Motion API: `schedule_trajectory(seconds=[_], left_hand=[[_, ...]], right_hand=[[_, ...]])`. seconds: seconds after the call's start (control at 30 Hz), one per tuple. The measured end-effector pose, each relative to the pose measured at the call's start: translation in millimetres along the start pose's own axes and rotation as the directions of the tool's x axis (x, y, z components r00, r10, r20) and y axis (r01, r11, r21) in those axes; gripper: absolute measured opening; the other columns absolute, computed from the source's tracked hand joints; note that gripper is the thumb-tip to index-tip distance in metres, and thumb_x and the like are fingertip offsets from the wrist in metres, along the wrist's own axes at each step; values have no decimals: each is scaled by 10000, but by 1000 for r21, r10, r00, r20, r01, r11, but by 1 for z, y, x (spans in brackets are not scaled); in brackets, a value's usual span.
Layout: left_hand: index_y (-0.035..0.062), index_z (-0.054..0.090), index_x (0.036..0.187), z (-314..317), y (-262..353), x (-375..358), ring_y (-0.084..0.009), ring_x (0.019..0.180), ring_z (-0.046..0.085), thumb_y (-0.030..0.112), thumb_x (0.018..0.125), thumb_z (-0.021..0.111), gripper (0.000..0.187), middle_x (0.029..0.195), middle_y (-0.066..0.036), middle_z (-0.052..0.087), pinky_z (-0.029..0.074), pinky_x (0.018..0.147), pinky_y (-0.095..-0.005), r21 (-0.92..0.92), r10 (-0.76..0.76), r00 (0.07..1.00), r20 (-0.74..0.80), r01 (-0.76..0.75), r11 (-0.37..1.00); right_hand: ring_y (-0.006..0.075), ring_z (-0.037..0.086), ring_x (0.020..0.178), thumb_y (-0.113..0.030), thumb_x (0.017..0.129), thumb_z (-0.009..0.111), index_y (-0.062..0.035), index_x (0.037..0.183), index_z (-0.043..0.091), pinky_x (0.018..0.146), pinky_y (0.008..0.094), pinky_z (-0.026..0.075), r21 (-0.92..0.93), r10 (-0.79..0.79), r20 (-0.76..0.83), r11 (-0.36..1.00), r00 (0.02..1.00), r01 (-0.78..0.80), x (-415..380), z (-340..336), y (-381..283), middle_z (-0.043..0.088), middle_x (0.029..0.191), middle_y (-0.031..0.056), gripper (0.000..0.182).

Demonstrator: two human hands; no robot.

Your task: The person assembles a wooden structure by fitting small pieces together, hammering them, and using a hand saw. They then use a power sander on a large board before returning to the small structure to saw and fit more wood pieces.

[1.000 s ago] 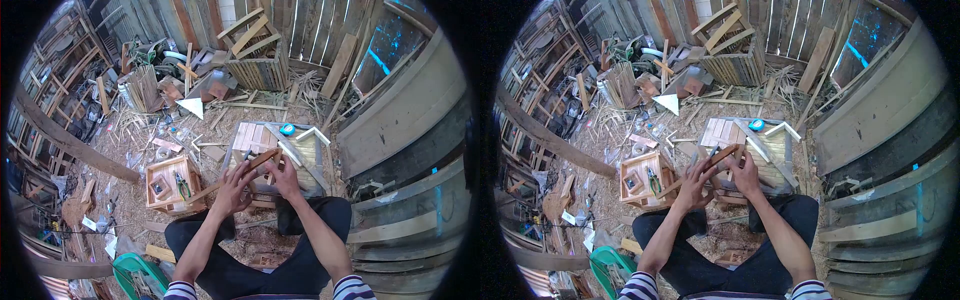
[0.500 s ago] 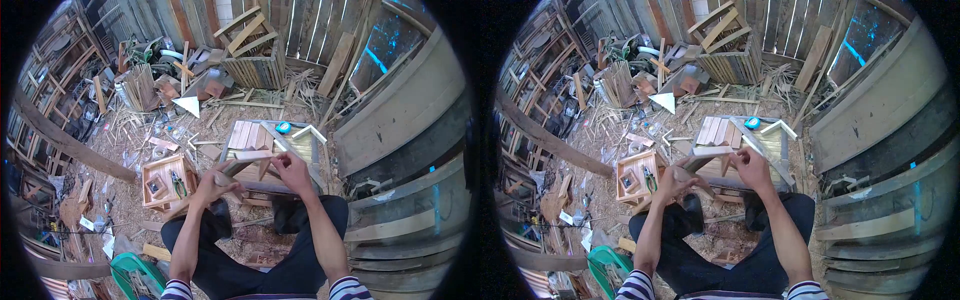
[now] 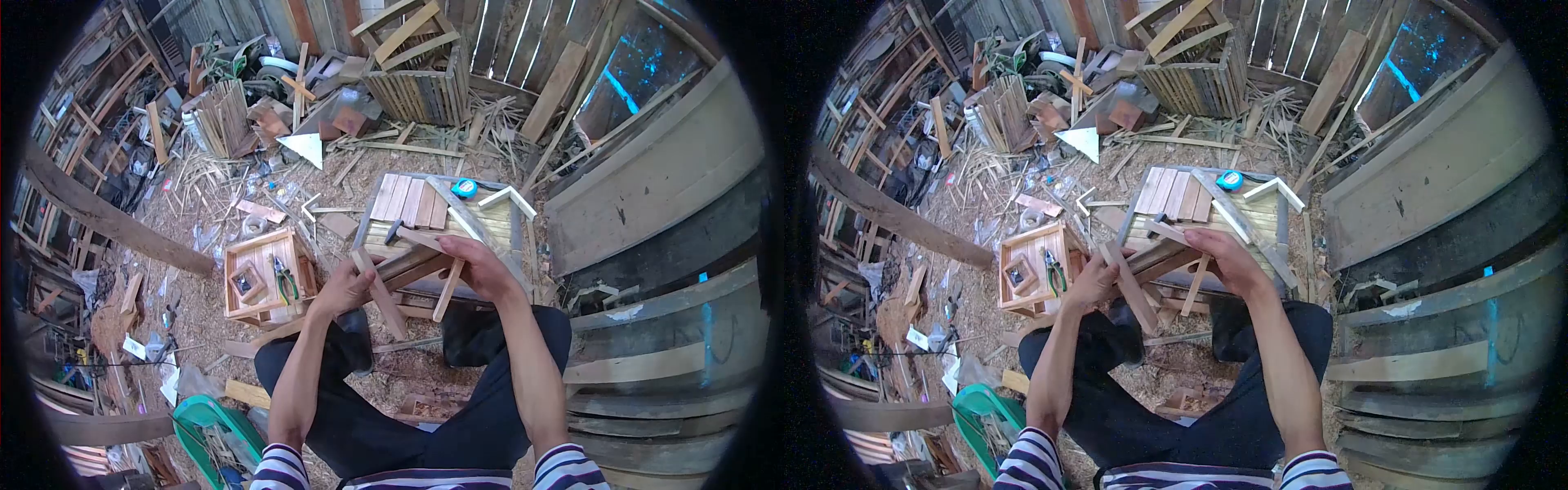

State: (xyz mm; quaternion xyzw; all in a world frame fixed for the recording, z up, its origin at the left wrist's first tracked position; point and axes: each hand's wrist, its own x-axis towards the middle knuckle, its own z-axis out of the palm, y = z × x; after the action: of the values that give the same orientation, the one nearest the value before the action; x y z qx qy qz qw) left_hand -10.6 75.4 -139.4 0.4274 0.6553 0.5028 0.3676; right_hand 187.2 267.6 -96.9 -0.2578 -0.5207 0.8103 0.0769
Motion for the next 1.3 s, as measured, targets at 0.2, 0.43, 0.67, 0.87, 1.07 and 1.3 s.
schedule_trajectory(seconds=[0.2, 0.43, 0.67, 0.87, 1.07, 1.3], left_hand=[[-12, 582, 1191, -2, 6, -2, -179, 988, 550, 552, 899, 545, 637, 1030, -92, 614, 433, 874, -317, -17, -76, 996, 42, 77, 997], [-12, 575, 1198, -8, 2, -3, -157, 923, 543, 472, 909, 588, 564, 1000, -69, 607, 443, 836, -306, -38, -87, 995, 56, 90, 995], [-7, 542, 1234, -13, -2, -4, -148, 935, 537, 366, 916, 614, 496, 1022, -70, 603, 441, 859, -304, -39, -53, 993, 109, 58, 998], [-6, 417, 1351, -23, 29, -14, -143, 1073, 524, 147, 726, 817, 757, 1139, -83, 585, 421, 961, -313, -153, -130, 951, 281, 178, 972], [-12, 456, 1327, -30, 30, -18, -165, 1093, 535, 188, 577, 902, 895, 1182, -79, 588, 407, 972, -320, -156, -79, 961, 265, 124, 980], [-21, 487, 1305, -27, 32, -17, -154, 1072, 546, 173, 593, 892, 842, 1141, -82, 613, 408, 973, -309, -111, -124, 965, 232, 153, 982]], right_hand=[[133, 549, 901, -373, 926, 569, -18, 1274, 519, 778, 312, 481, 67, 12, 15, 998, 1000, -13, -5, 10, 1, 568, 1088, 49, 500], [117, 502, 941, -354, 955, 525, -72, 1251, 545, 808, 276, 413, 55, 17, 7, 998, 1000, -17, -2, 14, 5, 557, 1093, 17, 410], [111, 492, 937, -364, 937, 568, -42, 1225, 572, 816, 259, 387, 6, -53, 21, 999, 998, 53, 4, 8, 11, 573, 1047, 9, 432], [125, 505, 1027, -322, 873, 679, 0, 1294, 522, 887, 260, 392, -147, -166, 30, 975, 986, 168, 1, 4, 12, 573, 1084, 53, 553], [149, 520, 1058, -211, 807, 757, -6, 1342, 473, 937, 278, 415, -187, -258, 120, 942, 959, 277, -10, 9, 2, 559, 1125, 84, 640], [172, 529, 1141, -200, 840, 723, 28, 1294, 515, 983, 305, 428, -281, -227, 107, 927, 968, 248, -14, 6, -3, 553, 1265, 124, 549]])
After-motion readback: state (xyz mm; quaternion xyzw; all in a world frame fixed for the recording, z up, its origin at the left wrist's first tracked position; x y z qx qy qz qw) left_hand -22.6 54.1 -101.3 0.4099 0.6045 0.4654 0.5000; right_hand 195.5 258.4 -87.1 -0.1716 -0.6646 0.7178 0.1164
